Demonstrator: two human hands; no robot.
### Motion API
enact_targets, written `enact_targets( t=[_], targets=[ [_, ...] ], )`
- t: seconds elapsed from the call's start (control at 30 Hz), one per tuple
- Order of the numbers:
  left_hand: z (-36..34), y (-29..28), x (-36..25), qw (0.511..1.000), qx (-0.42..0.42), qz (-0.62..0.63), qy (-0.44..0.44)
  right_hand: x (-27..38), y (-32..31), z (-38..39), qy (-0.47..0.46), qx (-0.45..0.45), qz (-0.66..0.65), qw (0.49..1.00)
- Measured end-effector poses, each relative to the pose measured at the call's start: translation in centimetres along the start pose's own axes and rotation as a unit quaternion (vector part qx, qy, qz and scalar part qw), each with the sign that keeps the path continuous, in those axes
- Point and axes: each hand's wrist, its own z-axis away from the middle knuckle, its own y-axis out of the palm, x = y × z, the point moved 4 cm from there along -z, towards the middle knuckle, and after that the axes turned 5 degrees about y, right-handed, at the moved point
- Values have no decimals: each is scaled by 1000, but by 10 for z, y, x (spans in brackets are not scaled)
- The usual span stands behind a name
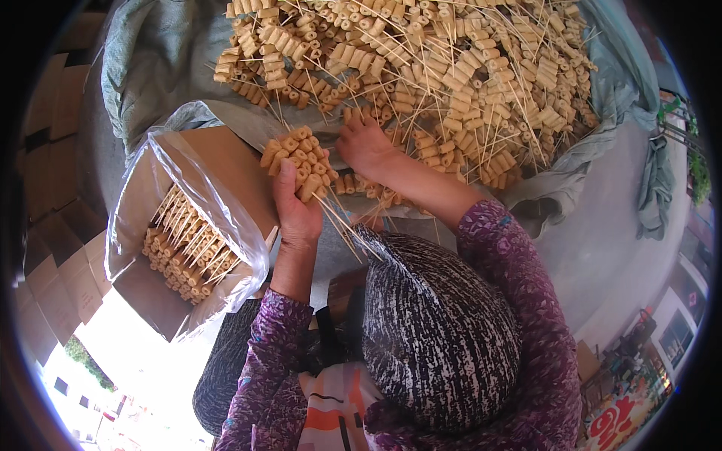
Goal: The person organizes wooden skewers with circular tokens into bundles, places the bundles into a cardboard box lined with plastic, and then prepares a new plastic bag and box to continue packing.
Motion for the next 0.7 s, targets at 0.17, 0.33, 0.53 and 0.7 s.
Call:
enact_targets(
  t=[0.17,0.33,0.53,0.7],
  targets=[
    [3,-4,10,998,-19,31,-41,-13,-17,1,56,-33,5,998],
    [2,-14,20,991,-16,107,-84,-52,-72,9,185,-134,-103,968],
    [-3,-13,29,973,-19,185,-136,-19,-126,31,38,-304,-360,881],
    [-9,-12,32,967,-50,193,-156,-6,-166,37,-17,-332,-373,866]
  ],
)
